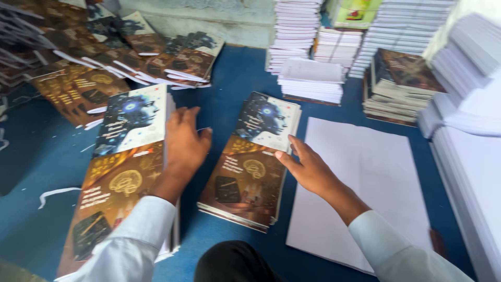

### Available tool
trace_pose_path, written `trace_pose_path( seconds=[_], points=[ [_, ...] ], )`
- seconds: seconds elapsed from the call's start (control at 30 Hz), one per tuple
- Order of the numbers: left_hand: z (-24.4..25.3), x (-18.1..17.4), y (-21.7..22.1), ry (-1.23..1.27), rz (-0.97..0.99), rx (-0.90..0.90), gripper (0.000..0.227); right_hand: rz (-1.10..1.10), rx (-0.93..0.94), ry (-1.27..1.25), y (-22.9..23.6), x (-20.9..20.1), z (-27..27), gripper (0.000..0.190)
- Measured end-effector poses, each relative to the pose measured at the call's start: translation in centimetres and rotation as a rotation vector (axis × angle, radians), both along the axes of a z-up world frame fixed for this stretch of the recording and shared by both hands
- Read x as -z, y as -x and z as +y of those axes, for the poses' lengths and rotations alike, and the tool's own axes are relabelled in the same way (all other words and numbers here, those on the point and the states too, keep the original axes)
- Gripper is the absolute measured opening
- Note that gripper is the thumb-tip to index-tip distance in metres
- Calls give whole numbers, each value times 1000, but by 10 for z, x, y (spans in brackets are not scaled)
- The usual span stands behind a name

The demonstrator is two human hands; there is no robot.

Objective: The person assembles notebooks by inserting loose lined paper into printed covers. They pick up a cover, place a stack of paper inside, and then place the completed notebook onto a growing stack on the left.

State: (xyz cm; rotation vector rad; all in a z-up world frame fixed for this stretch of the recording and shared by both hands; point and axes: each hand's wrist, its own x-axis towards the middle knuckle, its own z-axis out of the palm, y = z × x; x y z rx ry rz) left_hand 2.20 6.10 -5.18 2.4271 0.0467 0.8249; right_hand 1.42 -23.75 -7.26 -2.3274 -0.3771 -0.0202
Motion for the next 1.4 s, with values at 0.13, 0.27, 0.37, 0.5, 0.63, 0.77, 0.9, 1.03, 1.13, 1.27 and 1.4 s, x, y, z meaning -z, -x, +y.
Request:
trace_pose_path(
  seconds=[0.13,0.27,0.37,0.5,0.63,0.77,0.9,1.03,1.13,1.27,1.4],
  points=[
    [-79,9,8,87,-55,156,61,38,88,-8,28,-2,-58,79],
    [-140,24,18,269,-8,274,58,56,172,3,53,3,-100,75],
    [-171,32,21,290,72,300,57,81,220,21,65,12,-125,74],
    [-204,47,17,391,142,322,57,105,270,53,73,30,-149,73],
    [-223,78,13,311,126,333,55,195,330,15,76,54,-162,74],
    [-234,116,13,328,383,337,52,301,382,-50,80,84,-166,71],
    [-232,151,7,205,796,305,50,327,404,-6,86,109,-160,61],
    [-234,159,4,160,1167,240,49,464,344,99,96,114,-147,52],
    [-238,158,5,238,1309,178,51,491,264,243,96,117,-139,49],
    [-243,166,7,243,1336,178,51,447,228,290,90,125,-137,47],
    [-242,167,4,331,1297,162,41,449,226,284,90,128,-136,47]
  ],
)
